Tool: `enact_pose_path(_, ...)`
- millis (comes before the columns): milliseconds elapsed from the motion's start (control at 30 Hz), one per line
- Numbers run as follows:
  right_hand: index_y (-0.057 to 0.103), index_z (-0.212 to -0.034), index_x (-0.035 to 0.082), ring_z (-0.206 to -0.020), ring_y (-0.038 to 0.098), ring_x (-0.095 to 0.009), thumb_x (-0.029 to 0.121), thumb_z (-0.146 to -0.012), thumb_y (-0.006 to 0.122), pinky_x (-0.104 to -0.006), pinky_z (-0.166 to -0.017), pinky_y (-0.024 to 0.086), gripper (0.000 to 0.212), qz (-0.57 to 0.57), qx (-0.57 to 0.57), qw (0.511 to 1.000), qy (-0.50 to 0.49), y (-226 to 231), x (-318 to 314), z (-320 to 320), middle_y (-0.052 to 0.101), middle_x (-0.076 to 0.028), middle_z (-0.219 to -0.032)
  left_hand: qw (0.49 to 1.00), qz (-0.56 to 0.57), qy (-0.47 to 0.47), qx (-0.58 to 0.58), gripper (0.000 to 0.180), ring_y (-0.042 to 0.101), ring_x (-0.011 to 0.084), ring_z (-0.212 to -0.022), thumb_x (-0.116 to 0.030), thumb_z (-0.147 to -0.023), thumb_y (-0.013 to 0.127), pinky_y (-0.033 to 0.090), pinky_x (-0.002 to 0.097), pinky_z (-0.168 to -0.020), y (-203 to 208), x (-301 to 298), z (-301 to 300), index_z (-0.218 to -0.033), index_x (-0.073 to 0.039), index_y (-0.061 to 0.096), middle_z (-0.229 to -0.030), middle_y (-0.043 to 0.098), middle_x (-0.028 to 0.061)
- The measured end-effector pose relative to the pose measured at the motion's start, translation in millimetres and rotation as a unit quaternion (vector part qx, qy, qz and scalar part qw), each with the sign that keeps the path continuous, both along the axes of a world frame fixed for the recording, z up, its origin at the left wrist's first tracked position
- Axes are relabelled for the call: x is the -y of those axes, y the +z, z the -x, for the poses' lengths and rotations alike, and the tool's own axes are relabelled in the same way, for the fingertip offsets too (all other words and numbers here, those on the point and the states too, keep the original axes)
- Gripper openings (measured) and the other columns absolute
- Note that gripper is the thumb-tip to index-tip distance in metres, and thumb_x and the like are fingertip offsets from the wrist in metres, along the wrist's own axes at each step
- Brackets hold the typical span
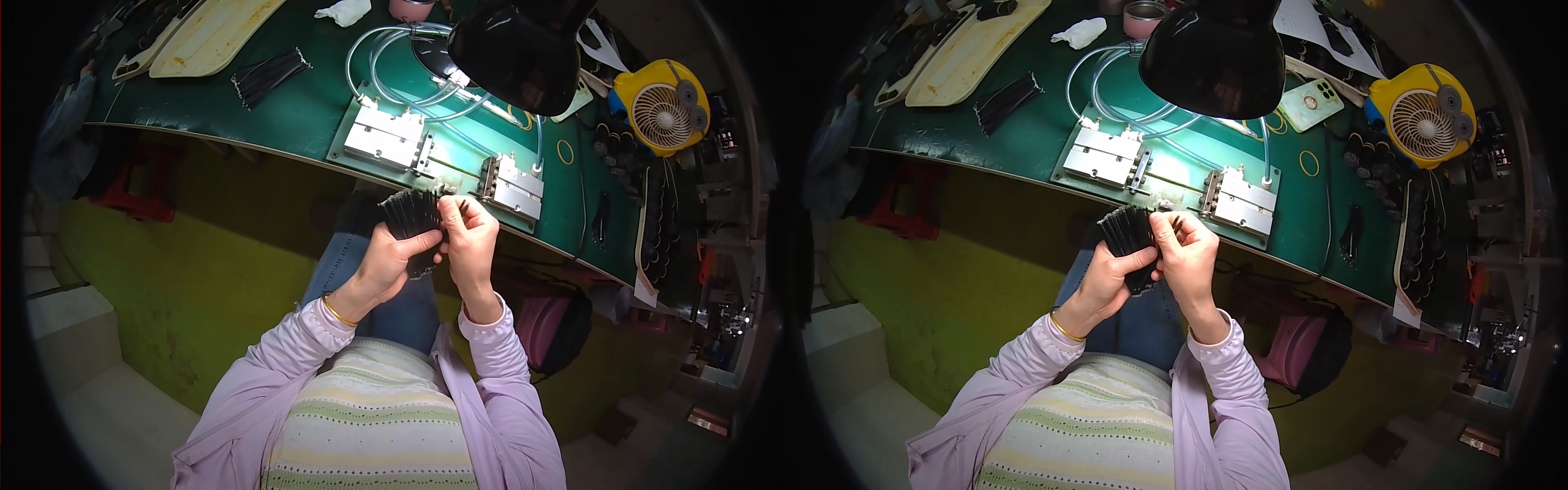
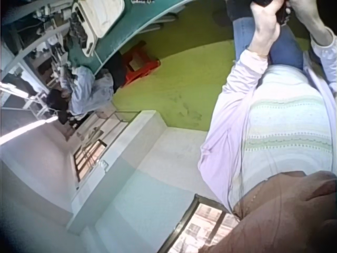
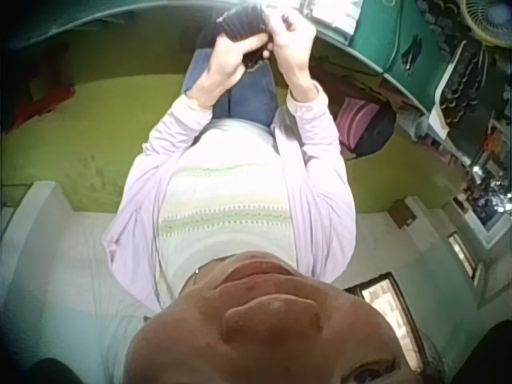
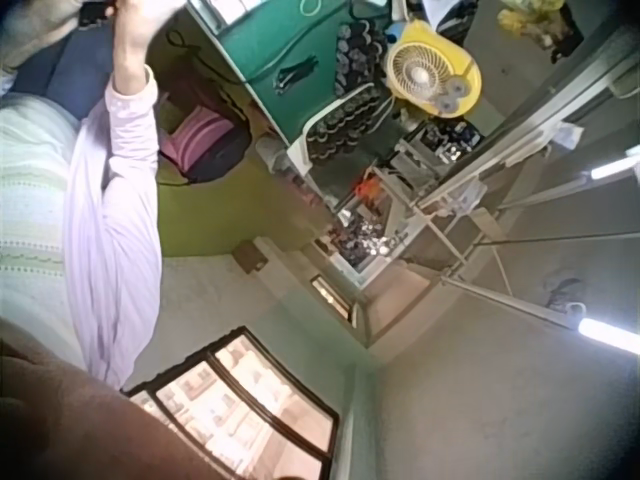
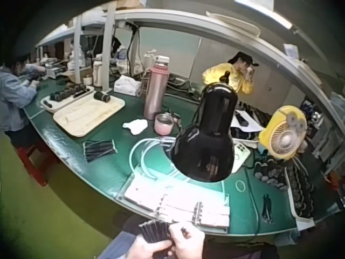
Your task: Assembling and inspecting small electronic components, likely parts of a mobile phone, on a factory production line.
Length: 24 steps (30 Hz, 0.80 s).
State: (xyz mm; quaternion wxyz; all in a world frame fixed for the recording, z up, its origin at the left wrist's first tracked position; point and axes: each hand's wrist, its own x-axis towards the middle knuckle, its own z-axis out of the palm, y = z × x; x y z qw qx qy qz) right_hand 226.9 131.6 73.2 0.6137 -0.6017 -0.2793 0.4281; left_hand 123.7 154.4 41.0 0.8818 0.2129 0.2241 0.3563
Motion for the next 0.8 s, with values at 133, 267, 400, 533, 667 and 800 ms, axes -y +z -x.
enact_pose_path(133, 0.061, -0.076, -0.001, -0.036, 0.039, -0.002, 0.017, -0.084, 0.054, -0.0167, -0.030, 0.031, 0.021, -0.012, 0.018, 1.000, -0.011, 1.2, 2.8, 4.1, 0.050, 0.001, -0.052, 1.000, -0.018, 0.004, -0.001, 0.015, 0.057, 0.0135, -0.065, 0.001, -0.076, 0.057, 0.047, 0.0239, -0.056, -1.5, 1.2, 1.3, -0.091, 0.000, 0.056, -0.080, 0.058, 0.0054)
enact_pose_path(267, 0.062, -0.079, -0.001, -0.035, 0.038, -0.002, 0.017, -0.085, 0.053, -0.0167, -0.031, 0.031, 0.020, -0.010, -0.020, 1.000, -0.019, -6.5, 1.9, 2.1, 0.051, 0.001, -0.052, 0.999, 0.011, 0.030, -0.032, 0.016, 0.057, 0.0134, -0.065, 0.002, -0.075, 0.058, 0.047, 0.0237, -0.056, 3.7, 4.5, 0.0, -0.091, 0.000, 0.056, -0.080, 0.058, 0.0054)
enact_pose_path(400, 0.062, -0.079, -0.001, -0.035, 0.039, -0.002, 0.016, -0.084, 0.053, -0.0165, -0.031, 0.031, 0.020, 0.003, -0.017, 1.000, -0.016, -7.7, 3.3, -1.7, 0.051, 0.000, -0.053, 0.999, 0.014, 0.020, -0.045, 0.014, 0.056, 0.0128, -0.065, 0.001, -0.077, 0.057, 0.047, 0.0234, -0.056, 6.0, 5.4, -1.5, -0.091, -0.001, 0.054, -0.078, 0.057, 0.0049)
enact_pose_path(533, 0.062, -0.077, -0.001, -0.035, 0.039, -0.002, 0.016, -0.083, 0.054, -0.0165, -0.031, 0.030, 0.021, 0.007, -0.014, 1.000, -0.018, -8.7, 2.7, -4.6, 0.052, 0.000, -0.053, 0.999, 0.019, 0.017, -0.043, 0.015, 0.056, 0.0130, -0.065, 0.001, -0.077, 0.056, 0.048, 0.0237, -0.057, 5.0, 5.5, -4.4, -0.092, -0.001, 0.053, -0.079, 0.057, 0.0050)
enact_pose_path(667, 0.061, -0.073, -0.001, -0.035, 0.039, -0.002, 0.017, -0.083, 0.055, -0.0165, -0.030, 0.029, 0.021, 0.026, -0.042, 0.999, -0.017, -5.8, -2.5, -8.9, 0.052, 0.000, -0.053, 0.999, 0.013, 0.008, -0.042, 0.017, 0.056, 0.0130, -0.066, 0.002, -0.077, 0.056, 0.048, 0.0240, -0.057, 4.8, -0.4, -8.0, -0.093, -0.001, 0.053, -0.079, 0.057, 0.0050)
enact_pose_path(800, 0.060, -0.071, -0.001, -0.034, 0.039, -0.003, 0.017, -0.083, 0.055, -0.0170, -0.030, 0.029, 0.022, 0.013, -0.010, 1.000, -0.015, -7.6, -10.5, -10.1, 0.051, 0.000, -0.052, 0.999, 0.008, 0.015, -0.028, 0.017, 0.057, 0.0131, -0.065, 0.002, -0.077, 0.056, 0.048, 0.0242, -0.057, 7.8, -7.0, -10.0, -0.094, 0.000, 0.053, -0.078, 0.057, 0.0055)
